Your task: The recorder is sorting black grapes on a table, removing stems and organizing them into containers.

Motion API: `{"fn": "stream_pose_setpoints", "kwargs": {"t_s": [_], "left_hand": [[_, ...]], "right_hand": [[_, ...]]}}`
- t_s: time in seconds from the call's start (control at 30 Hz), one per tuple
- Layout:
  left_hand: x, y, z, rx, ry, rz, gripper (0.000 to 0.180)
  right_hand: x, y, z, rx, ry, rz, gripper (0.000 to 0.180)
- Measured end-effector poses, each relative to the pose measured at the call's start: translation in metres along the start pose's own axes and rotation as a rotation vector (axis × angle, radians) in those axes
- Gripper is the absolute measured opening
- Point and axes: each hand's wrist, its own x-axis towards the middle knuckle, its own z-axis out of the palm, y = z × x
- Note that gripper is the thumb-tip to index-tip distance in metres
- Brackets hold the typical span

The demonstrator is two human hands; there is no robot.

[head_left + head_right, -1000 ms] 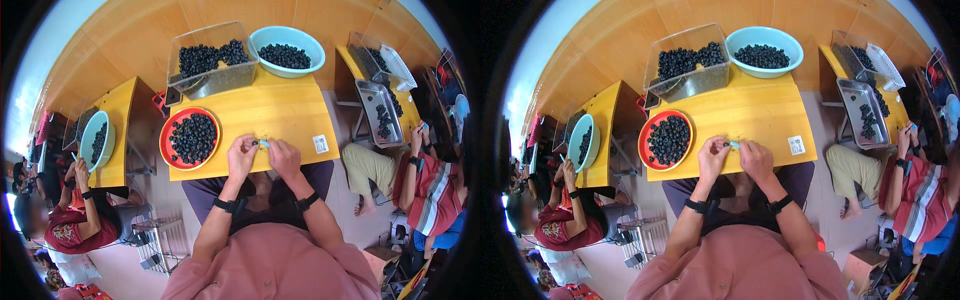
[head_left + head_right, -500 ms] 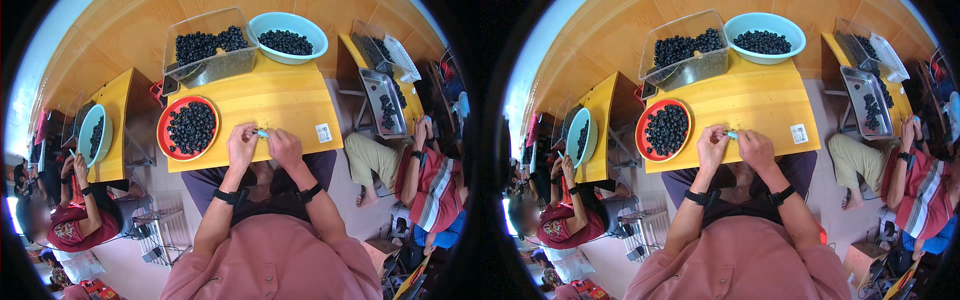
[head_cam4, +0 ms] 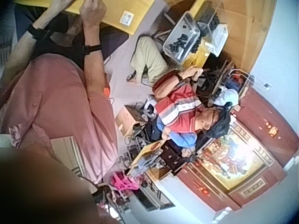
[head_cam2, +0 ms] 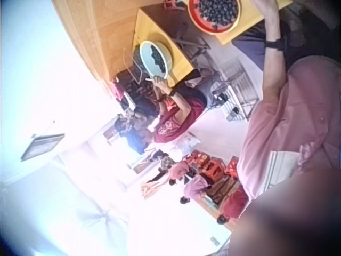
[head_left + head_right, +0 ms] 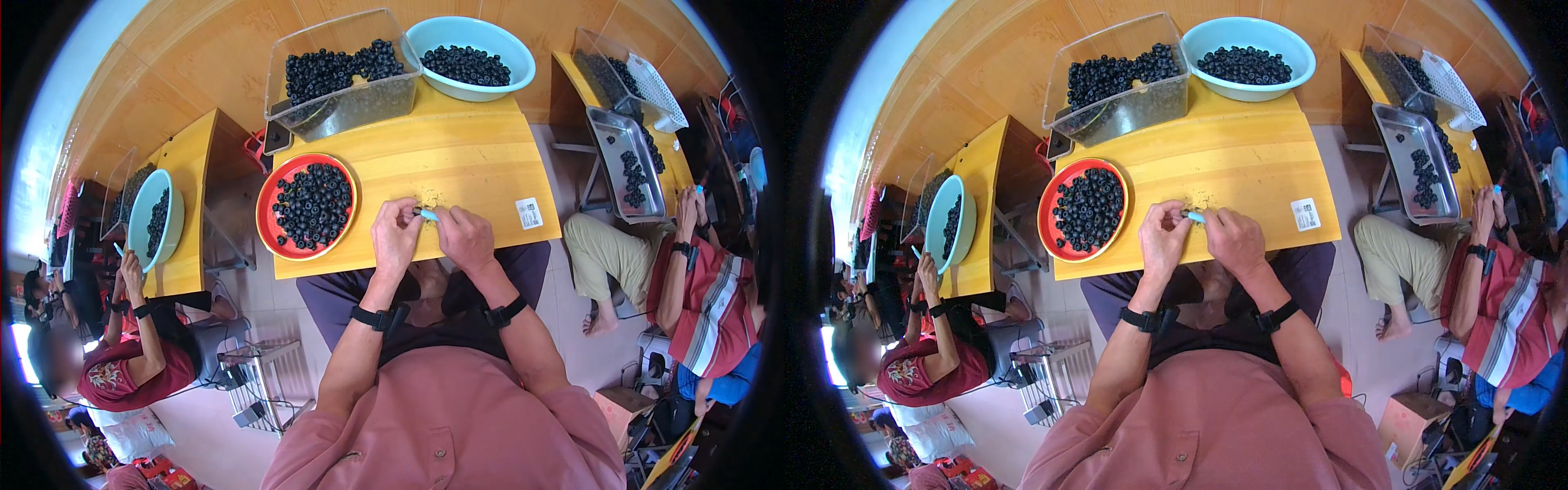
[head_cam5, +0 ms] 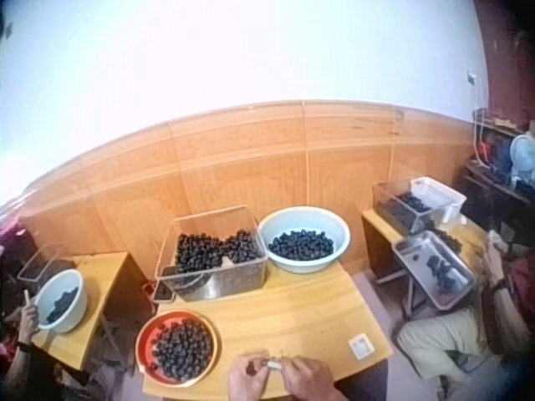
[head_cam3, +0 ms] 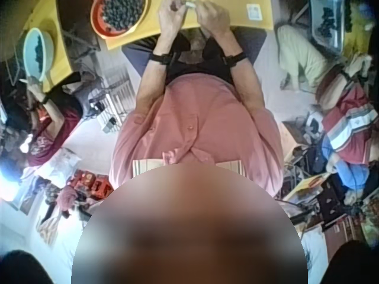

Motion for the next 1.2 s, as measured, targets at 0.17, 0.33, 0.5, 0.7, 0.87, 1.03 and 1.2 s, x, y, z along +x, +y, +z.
{"fn": "stream_pose_setpoints", "kwargs": {"t_s": [0.17,0.33,0.5,0.7,0.87,1.03,1.2], "left_hand": [[0.000,-0.001,0.001,-0.037,-0.010,-0.072,0.030],[-0.002,-0.018,0.003,-0.311,0.003,-0.131,0.028],[-0.001,-0.015,0.002,-0.279,-0.029,-0.179,0.035],[-0.002,-0.015,0.002,-0.117,0.026,-0.092,0.035],[-0.001,-0.009,0.001,-0.055,0.030,-0.044,0.034],[-0.002,-0.006,0.002,-0.067,0.025,-0.075,0.031],[-0.004,-0.014,0.004,-0.235,0.041,-0.100,0.028]], "right_hand": [[-0.002,0.002,0.003,0.005,0.000,0.010,0.007],[0.001,0.001,0.005,-0.025,0.002,0.083,0.007],[-0.001,0.002,0.001,-0.020,0.003,0.064,0.007],[-0.001,0.001,0.000,0.004,0.006,-0.001,0.008],[-0.001,0.001,0.001,0.004,-0.001,-0.010,0.008],[-0.002,0.002,0.002,0.007,-0.007,0.008,0.008],[0.000,0.002,0.004,0.002,-0.010,0.052,0.008]]}}
